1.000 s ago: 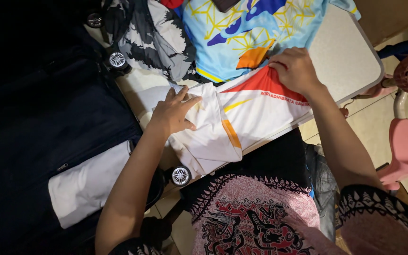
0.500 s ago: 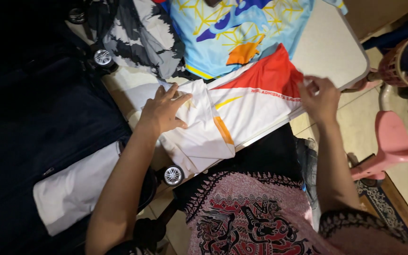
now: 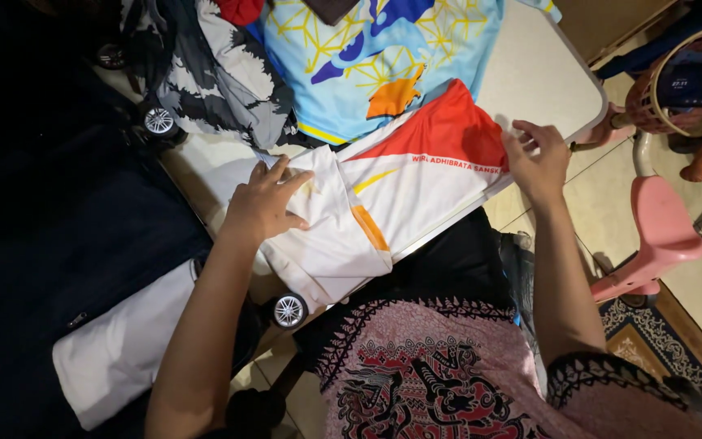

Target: The person picks up a shirt from a pile on a table, spreads it out to flat, and then folds the sides and sleeves inward before folding it in half to place it inside a suitcase.

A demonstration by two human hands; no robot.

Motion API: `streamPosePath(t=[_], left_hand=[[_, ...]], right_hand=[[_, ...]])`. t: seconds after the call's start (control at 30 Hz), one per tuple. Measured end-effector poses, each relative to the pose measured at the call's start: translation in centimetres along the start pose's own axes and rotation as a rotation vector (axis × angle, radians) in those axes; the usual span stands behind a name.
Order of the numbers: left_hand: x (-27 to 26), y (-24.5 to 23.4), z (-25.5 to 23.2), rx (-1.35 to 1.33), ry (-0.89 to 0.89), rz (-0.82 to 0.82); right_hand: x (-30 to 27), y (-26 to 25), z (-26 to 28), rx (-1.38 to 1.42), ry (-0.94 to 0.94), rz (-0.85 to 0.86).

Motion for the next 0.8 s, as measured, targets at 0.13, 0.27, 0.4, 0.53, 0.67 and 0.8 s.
streamPosePath(t=[0.13, 0.27, 0.4, 0.53, 0.67, 0.8], left_hand=[[0.0, -0.2, -0.1, -0.001, -0.022, 0.045], [-0.2, -0.7, -0.4, -0.003, -0.037, 0.060], [-0.2, -0.5, -0.2, -0.029, -0.039, 0.067], [0.3, -0.5, 1.0, -0.108, -0.022, -0.147], [0.0, -1.0, 2.3, 0.020, -0.237, -0.200], [-0.5, -1.4, 2.8, 0.081, -0.364, -0.063]], right_hand=[[2.3, 2.0, -0.1, -0.114, -0.093, -0.004], [3.7, 4.7, -1.2, -0.162, -0.069, 0.030], [4.2, 4.7, 0.9, -0.418, -0.214, -0.053], [2.6, 4.2, 6.8, -0.248, -0.310, 0.059], [-5.8, 6.8, 13.8, 0.275, -0.218, 0.492], [-14.2, 10.1, 21.6, 0.308, -0.667, 0.808]])
Point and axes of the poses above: each hand's wrist, its own x-axis towards the middle knuckle, its own y-axis out of the palm, z = x × y, the point moved 5 cm from there along x, towards the middle knuckle, and after that the axes turned 4 degrees about z, right-handed, at the moved point
